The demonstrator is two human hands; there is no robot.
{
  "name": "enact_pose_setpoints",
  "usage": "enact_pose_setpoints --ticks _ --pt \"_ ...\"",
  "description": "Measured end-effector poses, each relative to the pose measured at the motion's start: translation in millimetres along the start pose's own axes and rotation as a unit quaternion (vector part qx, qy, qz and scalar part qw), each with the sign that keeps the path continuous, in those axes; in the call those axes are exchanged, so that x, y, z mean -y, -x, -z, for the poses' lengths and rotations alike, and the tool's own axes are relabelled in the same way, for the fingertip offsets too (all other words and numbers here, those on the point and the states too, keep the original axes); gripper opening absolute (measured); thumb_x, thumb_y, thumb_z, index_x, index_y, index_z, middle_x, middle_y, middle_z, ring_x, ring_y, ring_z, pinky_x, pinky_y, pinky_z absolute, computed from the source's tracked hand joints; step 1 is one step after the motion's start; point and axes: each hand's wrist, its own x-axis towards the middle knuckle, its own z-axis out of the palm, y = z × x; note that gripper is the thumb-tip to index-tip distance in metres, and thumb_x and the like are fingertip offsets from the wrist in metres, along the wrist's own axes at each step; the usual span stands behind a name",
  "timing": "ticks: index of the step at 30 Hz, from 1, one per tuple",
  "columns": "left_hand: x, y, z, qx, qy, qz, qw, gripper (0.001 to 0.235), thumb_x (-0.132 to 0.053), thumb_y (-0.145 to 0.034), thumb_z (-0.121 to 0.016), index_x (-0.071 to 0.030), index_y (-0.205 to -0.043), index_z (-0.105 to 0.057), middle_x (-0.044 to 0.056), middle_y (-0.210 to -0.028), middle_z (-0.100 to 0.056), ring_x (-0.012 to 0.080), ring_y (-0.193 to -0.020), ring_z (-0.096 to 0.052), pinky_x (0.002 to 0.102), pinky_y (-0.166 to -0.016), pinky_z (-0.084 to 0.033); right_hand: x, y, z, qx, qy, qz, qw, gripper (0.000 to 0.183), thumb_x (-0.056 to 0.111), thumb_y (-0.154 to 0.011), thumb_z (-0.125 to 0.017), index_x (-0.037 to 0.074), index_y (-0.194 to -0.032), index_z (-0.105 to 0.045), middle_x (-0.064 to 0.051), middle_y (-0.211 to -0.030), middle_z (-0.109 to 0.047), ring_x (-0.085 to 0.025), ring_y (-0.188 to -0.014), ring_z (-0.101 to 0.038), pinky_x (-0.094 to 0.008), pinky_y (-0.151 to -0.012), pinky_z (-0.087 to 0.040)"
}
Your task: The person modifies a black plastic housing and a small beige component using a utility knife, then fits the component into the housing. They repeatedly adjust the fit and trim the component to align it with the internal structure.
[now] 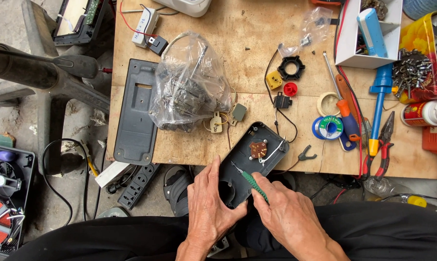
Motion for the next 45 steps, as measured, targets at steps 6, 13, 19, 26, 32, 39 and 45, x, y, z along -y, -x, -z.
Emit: enact_pose_setpoints --ticks 6,13,19,26,32,39,45 --pt "5 -1 -2 -0.004 -0.012 -0.012 1.000 0.126 -0.058 -0.068 -0.092 -0.014 -0.172 -0.036 0.010 -0.152 -0.060 0.0317 -0.138 -0.059 0.052 -0.103 -0.048 -2 4 -21 -0.158 0.084 0.087 0.980 0.058 0.050 -0.105 -0.062 0.026 -0.158 -0.056 -0.008 -0.090 -0.072 -0.044 -0.056 -0.075 -0.058 -0.045 -0.061" --pt "2 -2 2 0.048 -0.003 0.005 0.999 0.129 -0.058 -0.070 -0.091 -0.015 -0.176 -0.029 0.014 -0.161 -0.054 0.0357 -0.148 -0.051 0.059 -0.107 -0.045 -9 5 -32 -0.199 0.132 0.121 0.963 0.058 0.047 -0.103 -0.065 0.023 -0.155 -0.058 -0.006 -0.087 -0.066 -0.036 -0.048 -0.073 -0.052 -0.040 -0.056" --pt "-2 -1 6 0.049 -0.013 0.009 0.999 0.128 -0.065 -0.073 -0.089 -0.016 -0.176 -0.030 0.012 -0.157 -0.056 0.0345 -0.144 -0.053 0.056 -0.108 -0.044 2 9 15 -0.008 -0.030 0.022 0.999 0.059 0.047 -0.108 -0.056 0.038 -0.165 -0.044 -0.009 -0.111 -0.079 -0.048 -0.096 -0.077 -0.064 -0.078 -0.060" --pt "-2 -4 10 0.068 -0.011 0.023 0.997 0.130 -0.060 -0.070 -0.090 -0.019 -0.176 -0.026 0.009 -0.157 -0.055 0.0319 -0.142 -0.054 0.054 -0.108 -0.045 9 12 36 0.054 -0.148 -0.032 0.987 0.062 0.043 -0.108 -0.053 0.051 -0.169 -0.045 -0.002 -0.102 -0.077 -0.033 -0.097 -0.074 -0.047 -0.086 -0.054" --pt "0 -5 10 0.067 -0.009 0.021 0.998 0.131 -0.058 -0.069 -0.091 -0.019 -0.176 -0.027 0.007 -0.157 -0.054 0.0307 -0.141 -0.055 0.053 -0.106 -0.046 12 13 43 0.076 -0.149 -0.034 0.985 0.062 0.044 -0.109 -0.051 0.052 -0.170 -0.044 -0.001 -0.101 -0.075 -0.031 -0.096 -0.073 -0.046 -0.086 -0.054" --pt "1 -5 8 0.052 -0.007 0.014 0.999 0.131 -0.058 -0.067 -0.091 -0.017 -0.175 -0.029 0.008 -0.152 -0.056 0.0311 -0.138 -0.056 0.052 -0.104 -0.046 13 7 34 0.081 -0.068 -0.028 0.994 0.064 0.050 -0.109 -0.045 0.053 -0.172 -0.036 -0.003 -0.124 -0.079 -0.040 -0.113 -0.072 -0.059 -0.093 -0.055" --pt "7 -7 5 0.028 -0.039 -0.021 0.999 0.131 -0.059 -0.065 -0.091 -0.014 -0.174 -0.034 0.008 -0.155 -0.059 0.0322 -0.140 -0.057 0.053 -0.103 -0.047 0 5 -11 -0.048 0.070 0.045 0.995 0.069 0.051 -0.108 -0.057 0.045 -0.173 -0.035 -0.005 -0.091 -0.074 -0.045 -0.075 -0.077 -0.062 -0.062 -0.062"
